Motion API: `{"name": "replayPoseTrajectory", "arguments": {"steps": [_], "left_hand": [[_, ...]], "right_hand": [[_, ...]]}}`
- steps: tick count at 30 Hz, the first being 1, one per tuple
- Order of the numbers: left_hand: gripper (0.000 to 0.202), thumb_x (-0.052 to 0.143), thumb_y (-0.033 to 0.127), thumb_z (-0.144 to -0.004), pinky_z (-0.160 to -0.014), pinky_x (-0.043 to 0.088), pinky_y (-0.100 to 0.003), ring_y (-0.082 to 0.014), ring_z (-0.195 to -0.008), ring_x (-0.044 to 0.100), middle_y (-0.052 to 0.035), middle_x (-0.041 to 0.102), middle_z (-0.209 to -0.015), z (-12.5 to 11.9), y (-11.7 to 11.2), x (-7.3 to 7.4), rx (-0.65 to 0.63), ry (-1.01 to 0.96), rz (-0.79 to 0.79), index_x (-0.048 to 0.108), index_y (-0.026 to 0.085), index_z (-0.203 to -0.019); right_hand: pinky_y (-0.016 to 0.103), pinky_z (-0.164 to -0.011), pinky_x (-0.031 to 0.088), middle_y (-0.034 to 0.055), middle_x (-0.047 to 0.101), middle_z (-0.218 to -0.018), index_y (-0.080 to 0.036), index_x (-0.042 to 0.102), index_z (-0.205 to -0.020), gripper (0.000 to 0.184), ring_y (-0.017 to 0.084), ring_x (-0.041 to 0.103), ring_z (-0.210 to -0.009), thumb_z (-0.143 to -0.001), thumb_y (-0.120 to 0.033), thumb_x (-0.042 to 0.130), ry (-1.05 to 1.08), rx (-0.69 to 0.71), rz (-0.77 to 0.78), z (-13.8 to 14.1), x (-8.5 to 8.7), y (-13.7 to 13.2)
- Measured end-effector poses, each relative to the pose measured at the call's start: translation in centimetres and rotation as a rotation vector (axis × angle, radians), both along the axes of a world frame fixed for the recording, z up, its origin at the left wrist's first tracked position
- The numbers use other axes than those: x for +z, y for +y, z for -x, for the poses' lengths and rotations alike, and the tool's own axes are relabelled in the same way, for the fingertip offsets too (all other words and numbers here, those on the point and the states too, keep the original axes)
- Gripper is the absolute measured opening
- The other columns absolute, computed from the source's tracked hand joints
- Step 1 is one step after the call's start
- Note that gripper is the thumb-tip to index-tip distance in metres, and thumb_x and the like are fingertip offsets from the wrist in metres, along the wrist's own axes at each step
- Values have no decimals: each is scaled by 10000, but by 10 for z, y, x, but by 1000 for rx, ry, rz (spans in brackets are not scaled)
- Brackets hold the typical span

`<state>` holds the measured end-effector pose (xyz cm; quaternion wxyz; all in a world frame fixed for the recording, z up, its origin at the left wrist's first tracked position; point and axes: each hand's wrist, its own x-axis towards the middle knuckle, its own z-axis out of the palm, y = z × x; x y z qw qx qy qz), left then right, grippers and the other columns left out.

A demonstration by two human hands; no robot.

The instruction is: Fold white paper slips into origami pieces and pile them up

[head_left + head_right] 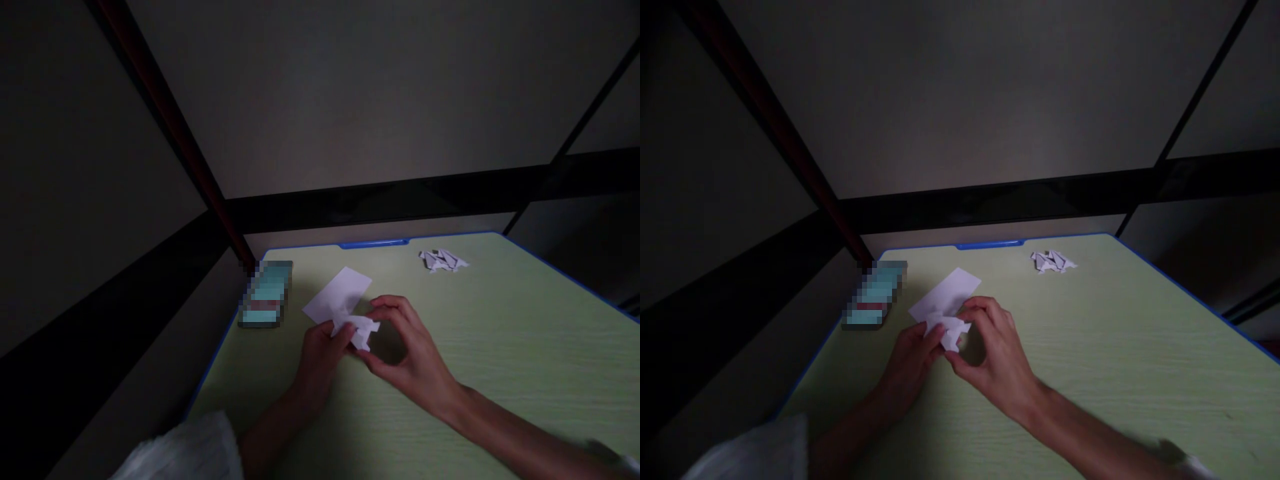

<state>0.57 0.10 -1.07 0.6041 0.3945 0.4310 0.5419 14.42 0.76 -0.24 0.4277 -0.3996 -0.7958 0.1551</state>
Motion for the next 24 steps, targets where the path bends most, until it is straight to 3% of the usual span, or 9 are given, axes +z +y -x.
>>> {"name": "replayPoseTrajectory", "arguments": {"steps": [5,10,16,24], "left_hand": [[181,590,278,-628,-539,351,-222,-98,-532,448,-2,537,-552,2,4,-5,51,61,-13,583,99,-601],[173,563,239,-600,-470,303,-201,-88,-475,412,20,494,-464,2,4,-1,94,220,-41,534,113,-484],[262,517,294,-620,-473,307,-204,-88,-447,405,25,472,-422,2,2,6,100,343,-69,478,134,-416],[257,497,286,-617,-440,297,-195,-81,-423,389,34,458,-407,1,4,1,73,394,-99,461,141,-408]], "right_hand": [[352,-842,366,76,402,-1057,-209,432,-995,348,209,378,-1034,-679,-160,570,-48,152,22,-3,-2,3],[355,-880,353,79,393,-1085,-212,484,-980,275,200,365,-1066,-729,-101,480,-115,298,73,-4,2,2],[355,-874,364,80,416,-1070,-196,490,-949,277,194,390,-1049,-700,-75,489,-93,302,88,-4,1,3],[360,-878,348,77,415,-1069,-188,479,-886,280,190,392,-1046,-665,-17,475,-84,324,135,-4,3,3]]}}
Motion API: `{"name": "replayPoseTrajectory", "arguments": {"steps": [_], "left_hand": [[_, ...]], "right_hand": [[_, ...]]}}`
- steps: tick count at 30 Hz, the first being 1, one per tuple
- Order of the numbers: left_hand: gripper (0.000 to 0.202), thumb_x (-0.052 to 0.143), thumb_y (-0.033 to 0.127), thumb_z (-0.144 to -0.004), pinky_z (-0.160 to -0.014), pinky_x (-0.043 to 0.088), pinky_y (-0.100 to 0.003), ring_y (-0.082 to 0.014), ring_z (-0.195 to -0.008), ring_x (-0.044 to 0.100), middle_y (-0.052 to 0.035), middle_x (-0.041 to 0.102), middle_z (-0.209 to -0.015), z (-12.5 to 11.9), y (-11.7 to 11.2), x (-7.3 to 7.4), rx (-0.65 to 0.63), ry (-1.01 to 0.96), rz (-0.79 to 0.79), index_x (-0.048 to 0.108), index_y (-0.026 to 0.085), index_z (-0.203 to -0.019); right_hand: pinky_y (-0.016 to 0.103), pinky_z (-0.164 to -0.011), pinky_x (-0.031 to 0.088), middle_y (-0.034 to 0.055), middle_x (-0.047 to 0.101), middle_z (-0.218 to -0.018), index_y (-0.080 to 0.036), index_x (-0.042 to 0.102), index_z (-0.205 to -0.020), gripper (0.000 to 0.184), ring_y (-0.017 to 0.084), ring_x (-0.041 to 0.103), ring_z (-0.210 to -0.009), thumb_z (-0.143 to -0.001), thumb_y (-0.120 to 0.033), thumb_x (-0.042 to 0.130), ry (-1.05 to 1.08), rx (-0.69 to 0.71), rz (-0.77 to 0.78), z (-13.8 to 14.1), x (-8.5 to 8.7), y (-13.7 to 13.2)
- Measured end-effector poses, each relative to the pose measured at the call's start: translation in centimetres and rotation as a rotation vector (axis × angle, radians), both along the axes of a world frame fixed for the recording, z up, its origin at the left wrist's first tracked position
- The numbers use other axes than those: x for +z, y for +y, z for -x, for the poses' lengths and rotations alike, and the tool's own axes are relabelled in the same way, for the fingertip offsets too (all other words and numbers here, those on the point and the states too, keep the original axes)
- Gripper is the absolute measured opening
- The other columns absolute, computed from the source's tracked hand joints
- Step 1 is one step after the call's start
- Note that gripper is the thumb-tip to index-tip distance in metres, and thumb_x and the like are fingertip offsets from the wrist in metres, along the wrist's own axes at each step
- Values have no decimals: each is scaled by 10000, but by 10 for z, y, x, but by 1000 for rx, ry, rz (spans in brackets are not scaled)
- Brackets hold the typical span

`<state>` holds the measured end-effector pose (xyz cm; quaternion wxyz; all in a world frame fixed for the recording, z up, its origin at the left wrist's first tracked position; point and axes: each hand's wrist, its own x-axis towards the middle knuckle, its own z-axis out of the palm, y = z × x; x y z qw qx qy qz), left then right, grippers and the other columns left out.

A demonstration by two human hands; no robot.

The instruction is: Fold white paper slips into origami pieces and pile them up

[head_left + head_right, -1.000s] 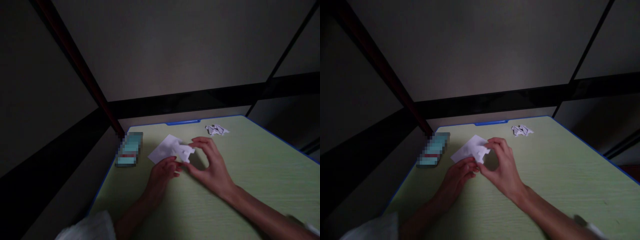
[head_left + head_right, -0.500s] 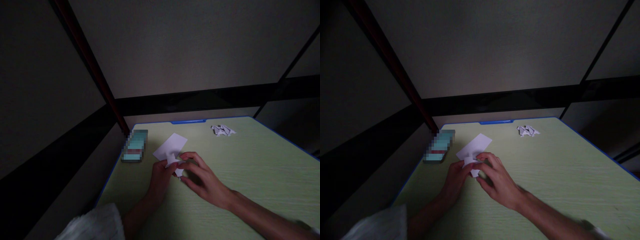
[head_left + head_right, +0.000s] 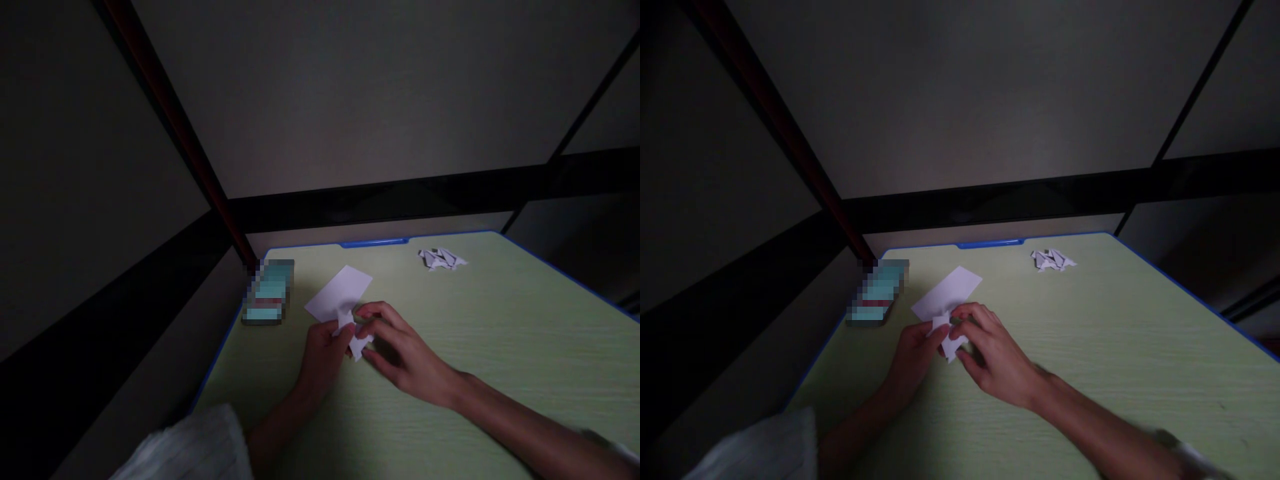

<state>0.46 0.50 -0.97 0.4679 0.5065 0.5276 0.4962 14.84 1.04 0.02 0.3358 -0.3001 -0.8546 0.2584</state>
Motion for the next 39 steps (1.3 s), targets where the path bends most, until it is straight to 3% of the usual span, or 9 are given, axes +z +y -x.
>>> {"name": "replayPoseTrajectory", "arguments": {"steps": [7,13,18,22,26,30,34,39], "left_hand": [[282,502,307,-640,-437,301,-196,-84,-414,399,31,456,-391,3,1,3,66,39,38,474,135,-418],[293,522,307,-642,-439,328,-196,-89,-404,432,19,487,-387,3,-1,6,28,10,39,496,134,-407],[299,553,334,-629,-421,317,-188,-81,-401,424,14,488,-391,3,-1,3,-43,-17,19,512,130,-414],[280,555,340,-631,-403,313,-182,-71,-377,408,20,476,-384,2,-2,2,-87,-36,21,544,121,-457],[257,557,340,-629,-380,311,-176,-62,-367,398,19,491,-412,1,-3,4,-111,-73,21,578,110,-515],[171,605,273,-589,-390,338,-169,-65,-410,425,4,547,-488,1,-3,4,-135,-109,46,593,104,-614],[225,634,165,-540,-410,368,-164,-86,-481,493,-23,618,-617,-1,-1,-1,-140,-154,91,568,113,-749],[251,618,98,-531,-471,396,-168,-94,-503,538,3,606,-573,1,-2,-2,-91,-181,75,547,118,-771]], "right_hand": [[312,-789,393,60,446,-992,-181,465,-727,189,165,460,-929,-674,-1,455,106,44,68,1,1,0],[310,-761,397,49,464,-922,-179,527,-699,106,156,479,-885,-743,-93,483,232,50,144,-1,4,6],[305,-724,396,36,491,-846,-169,537,-664,54,149,491,-816,-710,-163,564,350,44,269,1,-1,10],[239,-547,373,-23,458,-651,-171,470,-720,164,104,452,-603,-664,-225,614,438,-13,493,5,-9,11],[206,-477,322,-45,444,-587,-159,435,-693,253,75,417,-518,-631,-305,633,459,-4,679,7,-11,12],[194,-404,246,-63,405,-459,-156,421,-564,304,55,354,-414,-638,-385,606,369,-26,731,5,-8,14],[195,-396,254,-51,443,-432,-148,455,-526,308,52,357,-388,-605,-385,636,405,-52,741,4,-7,15],[189,-387,262,-51,463,-425,-148,472,-511,291,50,366,-379,-583,-356,663,426,-67,774,5,-8,14]]}}
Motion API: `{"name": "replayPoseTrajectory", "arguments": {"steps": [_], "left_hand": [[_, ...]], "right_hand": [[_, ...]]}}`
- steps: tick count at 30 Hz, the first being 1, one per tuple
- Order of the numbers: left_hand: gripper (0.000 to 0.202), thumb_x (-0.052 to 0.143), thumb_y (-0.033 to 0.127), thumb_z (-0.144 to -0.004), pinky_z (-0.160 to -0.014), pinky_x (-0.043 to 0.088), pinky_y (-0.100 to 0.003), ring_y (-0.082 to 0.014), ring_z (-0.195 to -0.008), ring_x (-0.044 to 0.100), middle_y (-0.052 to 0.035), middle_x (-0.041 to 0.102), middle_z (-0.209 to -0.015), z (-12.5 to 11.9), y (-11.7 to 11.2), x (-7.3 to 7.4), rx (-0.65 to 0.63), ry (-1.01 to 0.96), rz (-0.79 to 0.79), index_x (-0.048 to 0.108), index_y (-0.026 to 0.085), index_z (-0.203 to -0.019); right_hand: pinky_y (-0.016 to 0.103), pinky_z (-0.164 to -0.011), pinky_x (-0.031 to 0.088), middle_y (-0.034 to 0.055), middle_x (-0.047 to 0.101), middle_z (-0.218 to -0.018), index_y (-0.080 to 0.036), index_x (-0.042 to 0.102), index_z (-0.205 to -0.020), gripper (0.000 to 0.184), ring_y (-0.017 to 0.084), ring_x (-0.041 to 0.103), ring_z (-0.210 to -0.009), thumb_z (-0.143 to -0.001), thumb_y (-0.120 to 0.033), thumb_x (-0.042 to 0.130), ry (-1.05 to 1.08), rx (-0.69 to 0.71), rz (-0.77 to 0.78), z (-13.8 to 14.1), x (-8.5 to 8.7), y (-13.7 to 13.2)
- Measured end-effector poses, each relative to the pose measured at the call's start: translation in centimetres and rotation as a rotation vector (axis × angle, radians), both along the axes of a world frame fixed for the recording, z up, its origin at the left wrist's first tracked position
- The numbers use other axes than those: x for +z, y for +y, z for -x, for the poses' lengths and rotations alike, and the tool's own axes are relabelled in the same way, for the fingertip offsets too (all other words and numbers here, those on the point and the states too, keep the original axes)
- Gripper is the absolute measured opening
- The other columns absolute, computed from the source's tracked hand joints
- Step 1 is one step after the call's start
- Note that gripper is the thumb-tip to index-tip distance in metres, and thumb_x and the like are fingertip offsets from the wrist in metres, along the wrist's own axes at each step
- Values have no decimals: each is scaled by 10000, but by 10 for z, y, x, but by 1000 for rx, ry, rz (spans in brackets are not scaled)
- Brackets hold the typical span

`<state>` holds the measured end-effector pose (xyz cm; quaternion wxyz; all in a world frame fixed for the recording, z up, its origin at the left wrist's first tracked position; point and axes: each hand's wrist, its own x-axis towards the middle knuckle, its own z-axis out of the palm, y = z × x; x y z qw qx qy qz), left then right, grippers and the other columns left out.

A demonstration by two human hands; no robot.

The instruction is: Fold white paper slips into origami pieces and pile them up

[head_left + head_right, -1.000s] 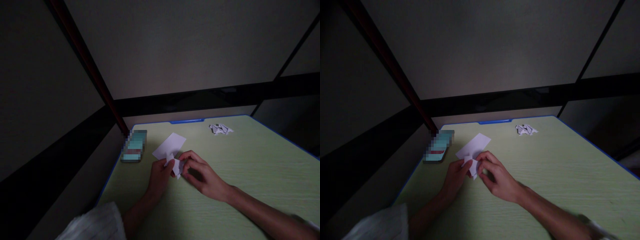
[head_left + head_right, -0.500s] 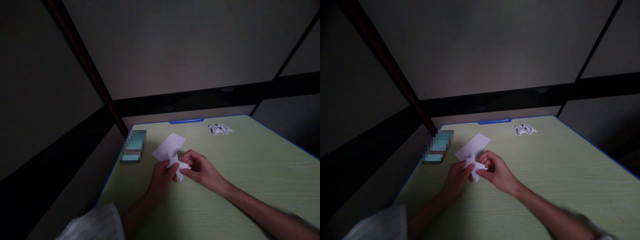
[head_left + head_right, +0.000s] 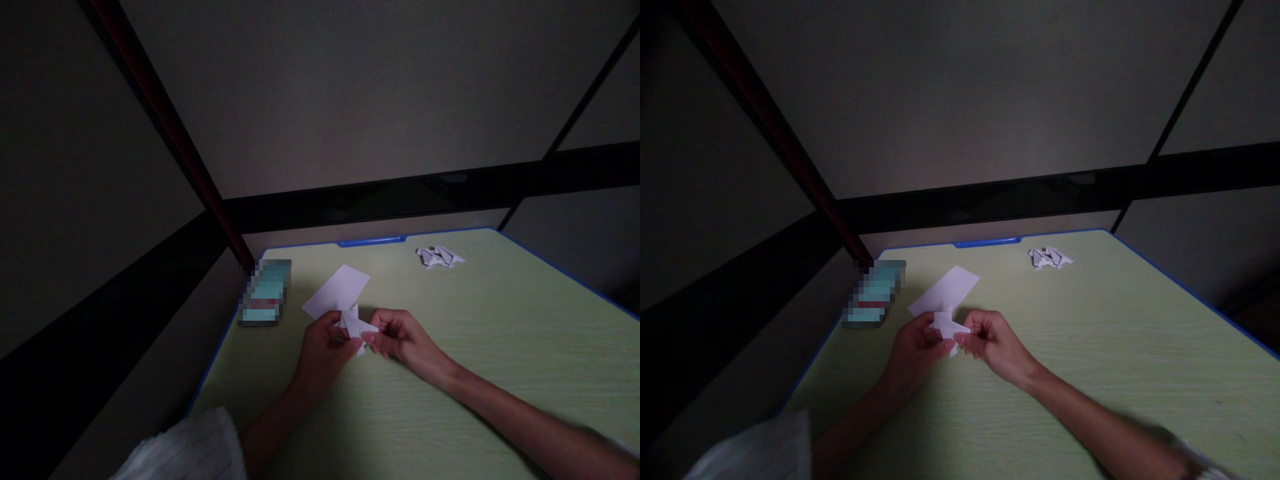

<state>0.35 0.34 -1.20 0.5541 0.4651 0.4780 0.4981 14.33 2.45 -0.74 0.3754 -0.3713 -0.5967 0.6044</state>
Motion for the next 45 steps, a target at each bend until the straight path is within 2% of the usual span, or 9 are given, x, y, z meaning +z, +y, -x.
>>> {"name": "replayPoseTrajectory", "arguments": {"steps": [4,9,14,23,29,36,45], "left_hand": [[313,637,108,-513,-482,408,-177,-100,-506,545,12,600,-566,3,1,2,47,-47,-6,516,123,-801],[372,639,134,-516,-418,390,-165,-70,-438,484,43,559,-527,3,3,3,163,-39,18,476,130,-851],[336,636,142,-511,-406,387,-162,-73,-453,486,36,549,-539,2,3,4,149,-15,1,494,131,-815],[345,656,174,-522,-401,382,-157,-88,-492,513,10,581,-583,1,3,5,119,-11,-11,498,134,-826],[373,672,168,-510,-489,432,-185,-109,-577,556,-21,625,-694,2,3,7,173,-39,16,501,134,-840],[354,659,119,-494,-491,436,-181,-100,-513,567,3,636,-625,0,0,12,192,-81,42,490,132,-804],[317,619,90,-510,-461,434,-162,-89,-483,557,12,612,-609,-1,-2,7,149,30,-10,501,126,-802]], "right_hand": [[196,-408,300,-31,517,-464,-141,495,-536,278,56,408,-394,-566,-355,671,28,4,28,1,1,1],[197,-412,302,-34,514,-467,-135,524,-567,232,54,407,-398,-576,-318,666,47,-78,52,1,3,3],[199,-404,282,-40,498,-475,-141,522,-561,194,50,386,-400,-588,-284,650,19,-70,45,1,3,3],[207,-455,313,-42,483,-487,-147,516,-567,203,64,400,-440,-606,-305,636,34,-53,-5,0,4,7],[207,-454,291,-45,460,-477,-142,509,-575,200,66,382,-442,-633,-304,611,-3,-30,-26,0,3,6],[204,-436,239,-47,413,-491,-149,471,-573,196,68,334,-450,-678,-293,552,-80,16,-83,0,0,4],[207,-427,210,-56,331,-493,-150,437,-560,220,69,285,-458,-717,-300,470,-224,99,-142,-2,1,2]]}}
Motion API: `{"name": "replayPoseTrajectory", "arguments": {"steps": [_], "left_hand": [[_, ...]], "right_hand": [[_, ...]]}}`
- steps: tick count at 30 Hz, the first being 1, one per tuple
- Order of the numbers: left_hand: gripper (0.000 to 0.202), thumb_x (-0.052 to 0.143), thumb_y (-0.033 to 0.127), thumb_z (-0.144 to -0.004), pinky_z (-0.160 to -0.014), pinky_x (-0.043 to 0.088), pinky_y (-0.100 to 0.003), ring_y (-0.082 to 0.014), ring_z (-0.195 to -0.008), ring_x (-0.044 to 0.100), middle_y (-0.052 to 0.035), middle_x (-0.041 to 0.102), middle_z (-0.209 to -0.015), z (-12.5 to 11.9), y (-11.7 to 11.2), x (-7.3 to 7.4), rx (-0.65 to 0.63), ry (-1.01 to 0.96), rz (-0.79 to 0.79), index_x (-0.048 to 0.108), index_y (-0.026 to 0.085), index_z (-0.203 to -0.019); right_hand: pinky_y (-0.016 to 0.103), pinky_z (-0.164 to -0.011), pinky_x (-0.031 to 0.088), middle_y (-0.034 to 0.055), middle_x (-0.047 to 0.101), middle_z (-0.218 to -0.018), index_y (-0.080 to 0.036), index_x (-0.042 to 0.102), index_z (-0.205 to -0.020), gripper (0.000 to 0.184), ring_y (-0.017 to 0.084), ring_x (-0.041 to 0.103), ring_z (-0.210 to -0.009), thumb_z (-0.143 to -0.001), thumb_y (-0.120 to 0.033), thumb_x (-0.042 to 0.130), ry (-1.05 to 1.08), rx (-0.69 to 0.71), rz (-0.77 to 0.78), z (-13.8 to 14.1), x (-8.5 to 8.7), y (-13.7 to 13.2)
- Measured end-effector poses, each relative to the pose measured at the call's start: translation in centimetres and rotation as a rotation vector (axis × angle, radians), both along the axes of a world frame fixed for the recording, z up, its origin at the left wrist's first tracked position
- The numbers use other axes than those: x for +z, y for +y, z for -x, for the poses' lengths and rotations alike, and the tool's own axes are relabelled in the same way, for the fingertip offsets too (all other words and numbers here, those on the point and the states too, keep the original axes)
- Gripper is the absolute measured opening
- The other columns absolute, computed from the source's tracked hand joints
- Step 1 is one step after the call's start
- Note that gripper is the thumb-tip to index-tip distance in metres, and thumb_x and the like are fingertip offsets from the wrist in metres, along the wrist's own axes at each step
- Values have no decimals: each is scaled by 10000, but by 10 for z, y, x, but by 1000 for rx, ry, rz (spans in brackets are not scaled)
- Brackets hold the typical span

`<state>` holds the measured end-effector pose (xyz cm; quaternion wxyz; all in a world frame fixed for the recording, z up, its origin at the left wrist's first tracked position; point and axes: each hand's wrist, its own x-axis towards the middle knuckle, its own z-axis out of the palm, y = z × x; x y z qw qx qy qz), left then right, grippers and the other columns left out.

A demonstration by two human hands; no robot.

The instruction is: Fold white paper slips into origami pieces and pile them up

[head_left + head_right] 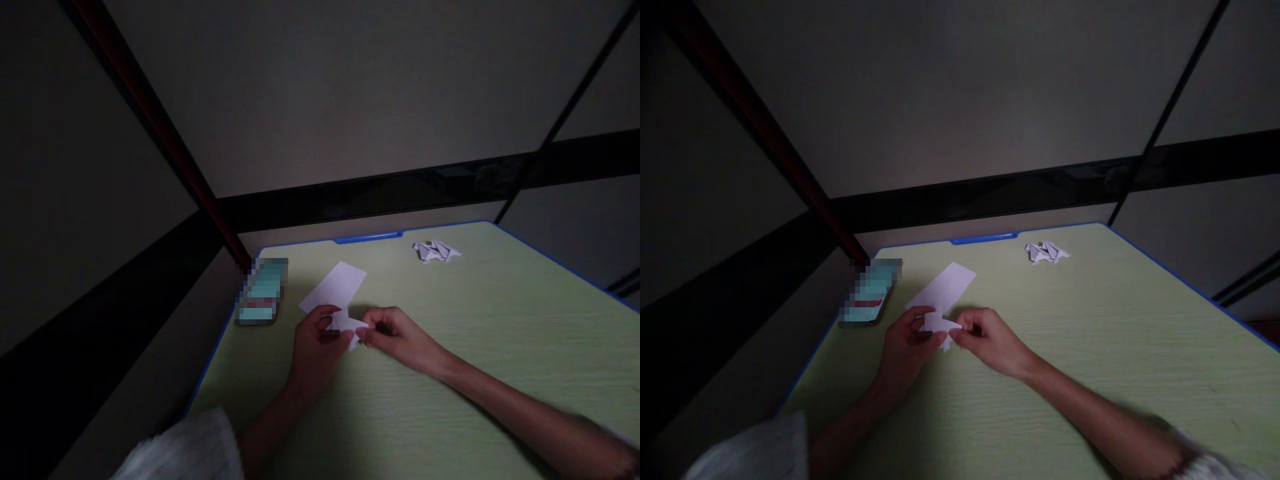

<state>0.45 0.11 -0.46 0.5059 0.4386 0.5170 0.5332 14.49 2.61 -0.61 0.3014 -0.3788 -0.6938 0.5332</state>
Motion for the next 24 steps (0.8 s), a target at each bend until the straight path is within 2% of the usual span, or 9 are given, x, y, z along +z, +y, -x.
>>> {"name": "replayPoseTrajectory", "arguments": {"steps": [10,20,24], "left_hand": [[274,606,105,-544,-470,431,-159,-92,-512,561,8,605,-614,-1,-3,0,8,76,-71,524,131,-804],[412,665,140,-496,-474,446,-175,-92,-507,560,-2,633,-630,0,-2,4,81,-95,35,510,113,-876],[383,642,102,-485,-479,452,-166,-89,-505,564,10,630,-604,-1,-2,4,76,-75,33,506,118,-843]], "right_hand": [[211,-415,211,-53,342,-477,-174,382,-538,236,70,285,-437,-734,-298,425,-9,9,7,2,1,0],[206,-434,277,-33,438,-480,-152,446,-562,185,72,374,-447,-697,-277,472,116,-26,57,6,-4,-2],[200,-419,281,-41,441,-452,-152,460,-538,157,61,373,-417,-663,-241,490,126,-62,100,7,-3,-3]]}}
